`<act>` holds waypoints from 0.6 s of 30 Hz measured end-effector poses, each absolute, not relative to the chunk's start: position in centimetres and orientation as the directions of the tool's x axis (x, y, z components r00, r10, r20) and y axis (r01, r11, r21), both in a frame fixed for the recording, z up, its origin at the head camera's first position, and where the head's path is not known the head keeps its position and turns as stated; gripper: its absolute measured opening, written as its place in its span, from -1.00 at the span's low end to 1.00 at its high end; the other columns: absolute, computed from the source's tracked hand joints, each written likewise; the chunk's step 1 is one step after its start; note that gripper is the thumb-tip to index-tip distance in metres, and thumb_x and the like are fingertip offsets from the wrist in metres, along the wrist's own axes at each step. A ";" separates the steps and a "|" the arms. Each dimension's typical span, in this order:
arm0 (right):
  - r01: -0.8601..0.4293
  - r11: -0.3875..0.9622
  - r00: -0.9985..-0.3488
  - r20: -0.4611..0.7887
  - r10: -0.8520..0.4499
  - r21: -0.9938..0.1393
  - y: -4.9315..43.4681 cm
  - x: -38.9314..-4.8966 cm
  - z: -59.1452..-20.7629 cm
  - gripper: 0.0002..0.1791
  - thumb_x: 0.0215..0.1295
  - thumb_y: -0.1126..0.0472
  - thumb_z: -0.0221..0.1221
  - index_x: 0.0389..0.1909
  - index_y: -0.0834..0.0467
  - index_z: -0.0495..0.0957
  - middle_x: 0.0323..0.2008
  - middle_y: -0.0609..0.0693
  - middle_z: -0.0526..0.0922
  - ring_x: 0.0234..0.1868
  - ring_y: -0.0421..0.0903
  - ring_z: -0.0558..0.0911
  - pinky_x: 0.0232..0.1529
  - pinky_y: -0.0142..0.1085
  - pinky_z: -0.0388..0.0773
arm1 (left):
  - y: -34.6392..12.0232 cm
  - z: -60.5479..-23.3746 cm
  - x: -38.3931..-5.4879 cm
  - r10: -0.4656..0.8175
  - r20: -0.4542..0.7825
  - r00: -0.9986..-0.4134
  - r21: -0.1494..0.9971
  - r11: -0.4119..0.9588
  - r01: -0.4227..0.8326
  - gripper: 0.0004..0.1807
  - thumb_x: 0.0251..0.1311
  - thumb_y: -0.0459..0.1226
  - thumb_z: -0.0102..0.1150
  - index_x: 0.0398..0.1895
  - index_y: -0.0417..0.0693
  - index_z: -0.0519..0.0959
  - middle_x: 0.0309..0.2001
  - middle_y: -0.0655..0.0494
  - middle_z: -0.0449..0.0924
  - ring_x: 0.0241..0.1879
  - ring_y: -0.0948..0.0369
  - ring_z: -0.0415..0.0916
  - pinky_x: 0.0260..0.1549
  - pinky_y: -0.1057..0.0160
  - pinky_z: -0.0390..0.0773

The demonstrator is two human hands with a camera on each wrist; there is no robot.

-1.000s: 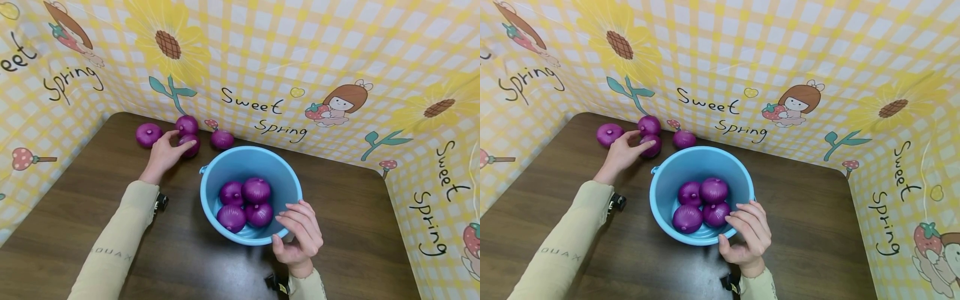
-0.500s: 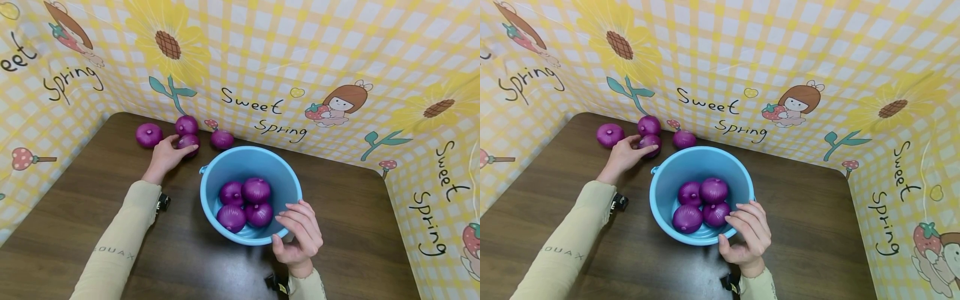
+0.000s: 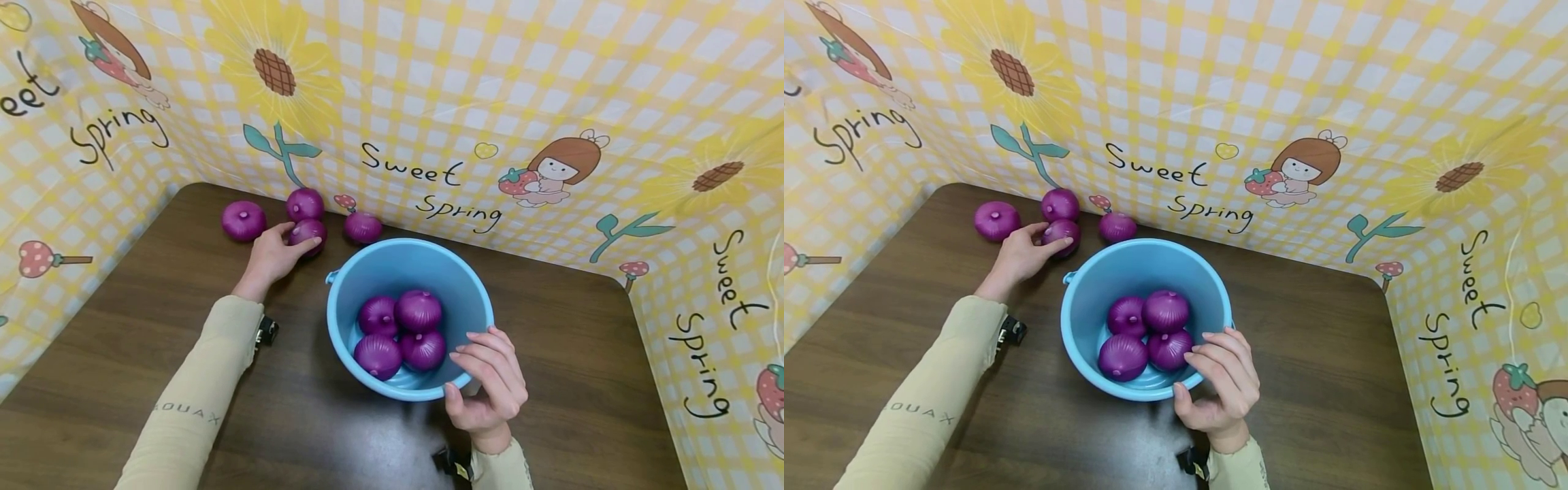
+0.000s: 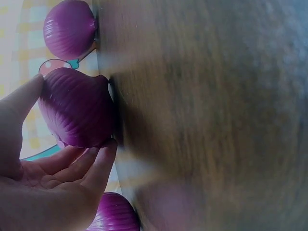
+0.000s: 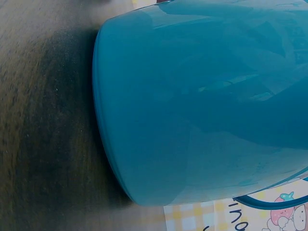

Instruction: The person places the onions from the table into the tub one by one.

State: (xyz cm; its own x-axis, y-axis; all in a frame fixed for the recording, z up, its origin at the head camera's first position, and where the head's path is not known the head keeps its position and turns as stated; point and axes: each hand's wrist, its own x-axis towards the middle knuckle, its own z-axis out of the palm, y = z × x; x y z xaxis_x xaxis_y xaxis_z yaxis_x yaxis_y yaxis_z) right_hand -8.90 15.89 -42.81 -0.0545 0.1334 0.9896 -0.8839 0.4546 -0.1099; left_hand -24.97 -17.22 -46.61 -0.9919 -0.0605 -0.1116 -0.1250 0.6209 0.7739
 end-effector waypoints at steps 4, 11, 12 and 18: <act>-0.885 0.453 -0.055 0.989 0.134 -0.110 15.9 -8.9 -42.8 -0.49 0.25 -0.02 0.32 -0.66 0.35 0.63 -0.64 0.18 0.62 -0.50 0.18 0.61 0.01 -0.02 0.60 | -17.3 -46.6 -24.9 -0.057 -0.113 -0.992 0.776 0.619 -0.124 -0.02 0.31 0.20 0.22 0.51 -0.35 0.21 0.42 -0.39 0.25 0.37 -0.25 0.25 0.32 -0.23 0.28; -0.886 0.452 -0.048 0.990 0.135 -0.104 15.8 -8.9 -42.7 -0.49 0.26 -0.03 0.32 -0.66 0.34 0.63 -0.64 0.17 0.61 -0.50 0.18 0.61 0.00 -0.02 0.59 | -17.3 -46.7 -25.1 -0.050 -0.127 -0.991 0.784 0.607 -0.131 -0.04 0.33 0.17 0.22 0.53 -0.33 0.19 0.43 -0.38 0.24 0.37 -0.24 0.25 0.31 -0.23 0.29; -0.886 0.452 -0.047 0.990 0.135 -0.104 15.8 -8.9 -42.7 -0.49 0.26 -0.02 0.32 -0.66 0.34 0.63 -0.64 0.17 0.61 -0.50 0.18 0.61 0.00 -0.02 0.59 | -17.3 -46.7 -25.1 -0.047 -0.127 -0.991 0.783 0.608 -0.129 -0.04 0.33 0.17 0.22 0.53 -0.33 0.19 0.43 -0.39 0.24 0.37 -0.25 0.25 0.31 -0.23 0.29; -0.886 0.452 -0.048 0.990 0.135 -0.104 15.8 -8.9 -42.7 -0.49 0.25 -0.02 0.32 -0.66 0.34 0.63 -0.64 0.17 0.61 -0.50 0.18 0.61 0.00 -0.02 0.60 | -17.2 -46.6 -25.1 -0.040 -0.118 -0.992 0.785 0.608 -0.118 -0.05 0.35 0.14 0.22 0.53 -0.35 0.18 0.43 -0.40 0.23 0.37 -0.26 0.25 0.31 -0.23 0.29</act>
State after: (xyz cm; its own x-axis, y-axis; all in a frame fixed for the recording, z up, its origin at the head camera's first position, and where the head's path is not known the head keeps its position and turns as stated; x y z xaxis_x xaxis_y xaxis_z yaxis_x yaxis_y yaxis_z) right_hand -8.95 15.84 -42.68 -0.0477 0.1346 0.9898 -0.8861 0.4517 -0.1041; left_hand -25.13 -17.23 -46.62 -0.9922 -0.0405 -0.1180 -0.1181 0.6081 0.7851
